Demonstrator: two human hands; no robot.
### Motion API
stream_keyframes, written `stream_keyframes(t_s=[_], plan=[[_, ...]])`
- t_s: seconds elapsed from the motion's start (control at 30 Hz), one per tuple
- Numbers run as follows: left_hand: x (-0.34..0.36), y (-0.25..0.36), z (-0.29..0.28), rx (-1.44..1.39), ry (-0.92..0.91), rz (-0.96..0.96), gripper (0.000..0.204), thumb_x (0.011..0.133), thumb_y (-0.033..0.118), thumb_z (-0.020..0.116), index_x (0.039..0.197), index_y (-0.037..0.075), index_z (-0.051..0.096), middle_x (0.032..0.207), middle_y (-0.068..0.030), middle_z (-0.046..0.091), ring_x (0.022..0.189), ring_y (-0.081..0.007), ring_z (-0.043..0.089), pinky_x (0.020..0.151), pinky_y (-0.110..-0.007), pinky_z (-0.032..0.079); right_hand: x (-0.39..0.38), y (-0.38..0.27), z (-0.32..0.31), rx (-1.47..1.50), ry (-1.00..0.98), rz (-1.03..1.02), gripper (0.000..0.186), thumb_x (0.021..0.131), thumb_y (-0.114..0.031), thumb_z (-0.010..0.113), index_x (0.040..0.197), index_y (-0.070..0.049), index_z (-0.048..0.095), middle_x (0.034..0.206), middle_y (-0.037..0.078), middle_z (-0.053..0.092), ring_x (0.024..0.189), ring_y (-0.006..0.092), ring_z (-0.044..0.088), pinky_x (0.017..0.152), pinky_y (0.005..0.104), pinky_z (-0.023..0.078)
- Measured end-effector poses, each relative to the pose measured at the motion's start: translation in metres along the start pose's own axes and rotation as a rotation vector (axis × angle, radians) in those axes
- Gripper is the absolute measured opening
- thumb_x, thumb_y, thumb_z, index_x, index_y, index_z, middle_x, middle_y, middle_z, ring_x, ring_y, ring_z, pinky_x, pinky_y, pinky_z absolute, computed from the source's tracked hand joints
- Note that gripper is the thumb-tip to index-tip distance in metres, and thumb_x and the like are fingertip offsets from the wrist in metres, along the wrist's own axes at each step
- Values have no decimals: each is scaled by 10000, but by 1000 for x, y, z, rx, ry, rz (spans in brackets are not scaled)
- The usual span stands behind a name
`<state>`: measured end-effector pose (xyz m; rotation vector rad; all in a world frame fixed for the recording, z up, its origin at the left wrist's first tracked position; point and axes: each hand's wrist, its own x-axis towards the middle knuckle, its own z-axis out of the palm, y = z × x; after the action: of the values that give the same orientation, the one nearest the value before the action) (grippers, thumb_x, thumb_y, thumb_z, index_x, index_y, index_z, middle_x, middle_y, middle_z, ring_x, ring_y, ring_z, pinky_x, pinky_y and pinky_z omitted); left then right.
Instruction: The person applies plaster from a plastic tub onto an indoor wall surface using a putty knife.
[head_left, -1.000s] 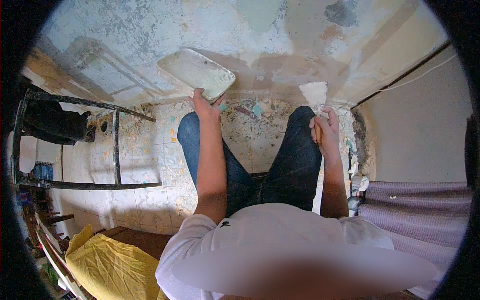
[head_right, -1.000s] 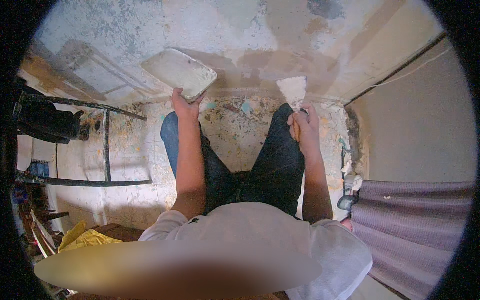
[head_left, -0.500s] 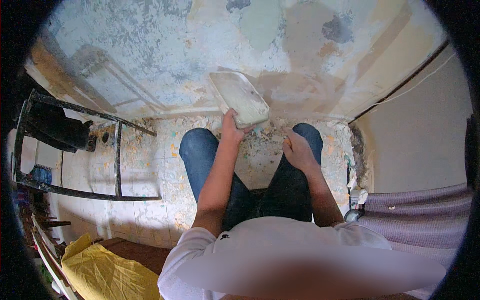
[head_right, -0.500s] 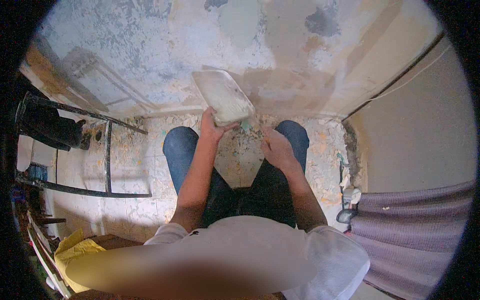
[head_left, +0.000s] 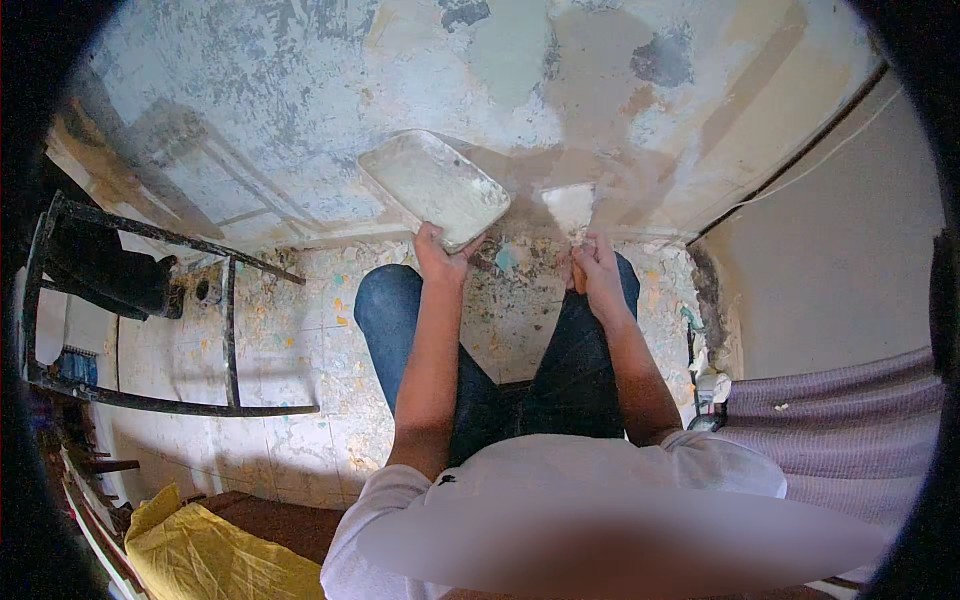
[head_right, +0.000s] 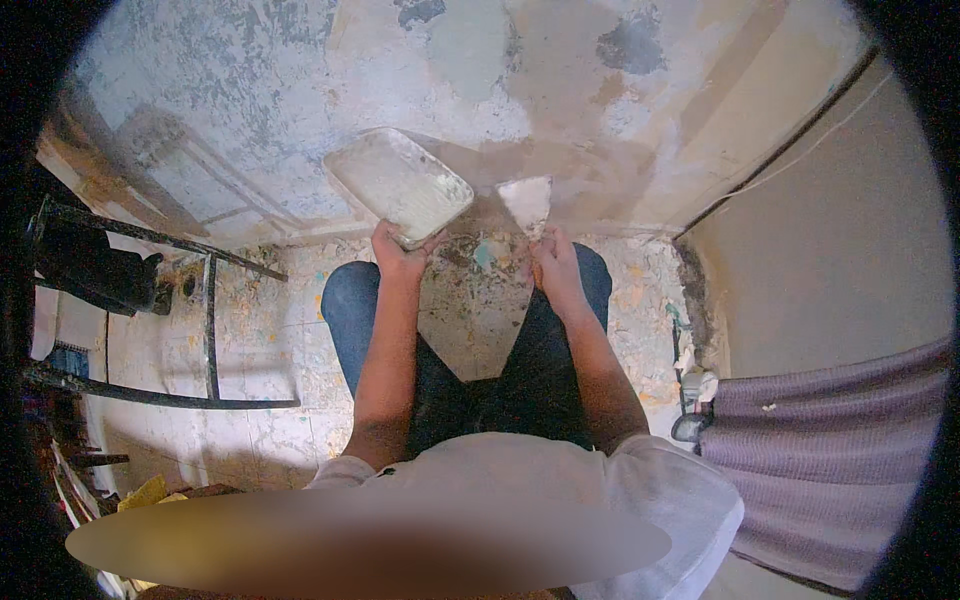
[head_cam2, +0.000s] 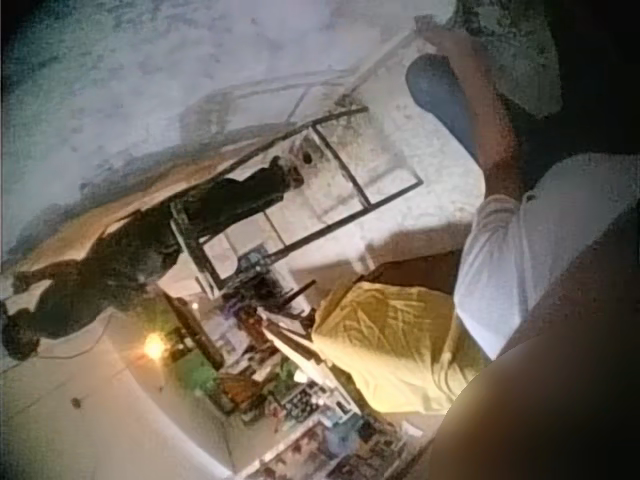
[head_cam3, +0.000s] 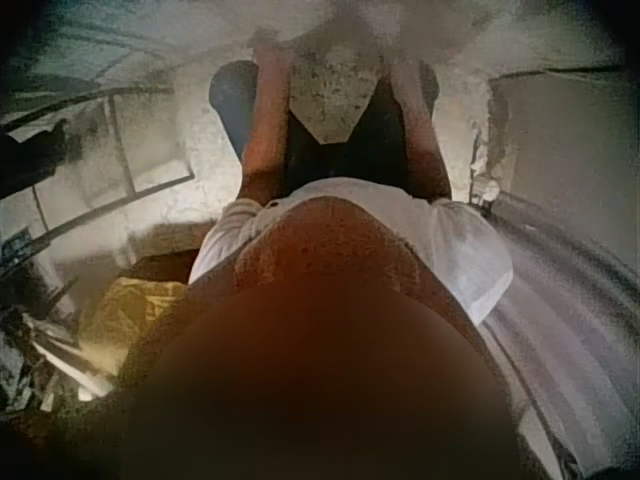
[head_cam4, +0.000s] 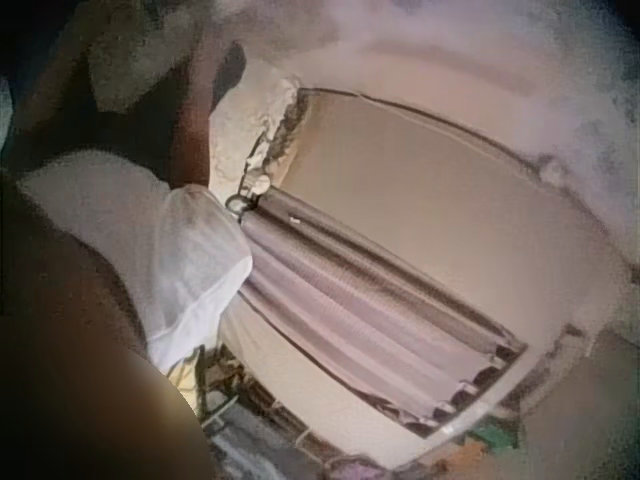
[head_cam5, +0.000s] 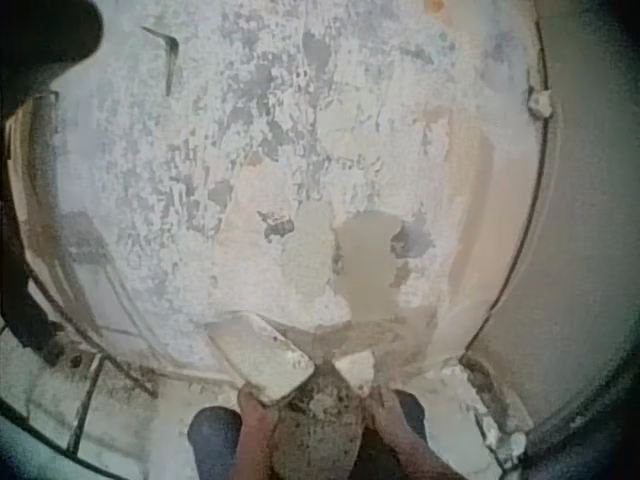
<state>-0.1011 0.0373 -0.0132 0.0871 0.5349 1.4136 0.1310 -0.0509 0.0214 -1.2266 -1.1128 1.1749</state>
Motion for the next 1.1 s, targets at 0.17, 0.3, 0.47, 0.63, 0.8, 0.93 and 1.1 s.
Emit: stream_keyframes(t_s=[0.17, 0.3, 0.47, 0.63, 0.8, 0.93, 1.1], plan=[[-1, 5, -1, -34, 38, 28, 567, 782, 260, 456, 1317, 89, 386, 1357, -180, 407, 1243, -434, 387, 967, -668, 314, 32, -13, 0, 381, 61, 59, 198, 920, -209, 494, 1095, -125, 455, 744, 23, 509, 545, 121, 475, 465, 263, 417], [-8, 3, 8, -21, 27, 15, 595, 728, 231, 477, 1297, 81, 394, 1289, -164, 464, 1156, -416, 475, 869, -645, 417, 75, -41, 2, 429, 105, 53, 149, 929, -231, 499, 1029, -139, 437, 726, 28, 493, 521, 124, 463, 451, 272, 405], [-12, 2, 8, -129, 84, 24, 582, 740, 219, 463, 1302, 81, 399, 1296, -164, 458, 1183, -417, 452, 893, -663, 394, 126, -52, 21, 534, 65, -113, 124, 935, -231, 503, 960, -125, 445, 682, 26, 499, 492, 126, 464, 439, 268, 393], [-7, -1, 5, -36, -21, 130, 623, 740, 222, 434, 1342, 78, 364, 1355, -172, 414, 1248, -433, 389, 971, -684, 306, 124, -46, 39, 353, -99, -162, 110, 942, -215, 489, 940, -106, 474, 679, 31, 520, 516, 124, 470, 466, 263, 391], [-12, 4, 6, -48, -124, 265, 693, 696, 194, 445, 1368, 63, 336, 1364, -163, 413, 1264, -407, 389, 986, -669, 309, 114, -16, 36, -283, -83, -345, 113, 936, -169, 478, 902, -69, 520, 693, 72, 545, 566, 171, 504, 538, 292, 423], [-16, 11, 3, -14, -198, 324, 719, 664, 147, 469, 1362, 57, 328, 1337, -162, 428, 1260, -395, 393, 1005, -649, 308, 101, -24, 52, -688, -68, -825, 306, 873, -117, 492, 1154, -41, 585, 784, 128, 545, 712, 288, 541, 649, 375, 465], [-19, 27, 7, -69, -251, 452, 734, 646, 77, 450, 1366, 95, 309, 1275, -133, 449, 1204, -346, 439, 988, -560, 372, 106, -6, 60, -862, -110, -964, 442, 796, -54, 563, 1225, -156, 593, 798, 125, 540, 744, 306, 545, 661, 393, 467]])
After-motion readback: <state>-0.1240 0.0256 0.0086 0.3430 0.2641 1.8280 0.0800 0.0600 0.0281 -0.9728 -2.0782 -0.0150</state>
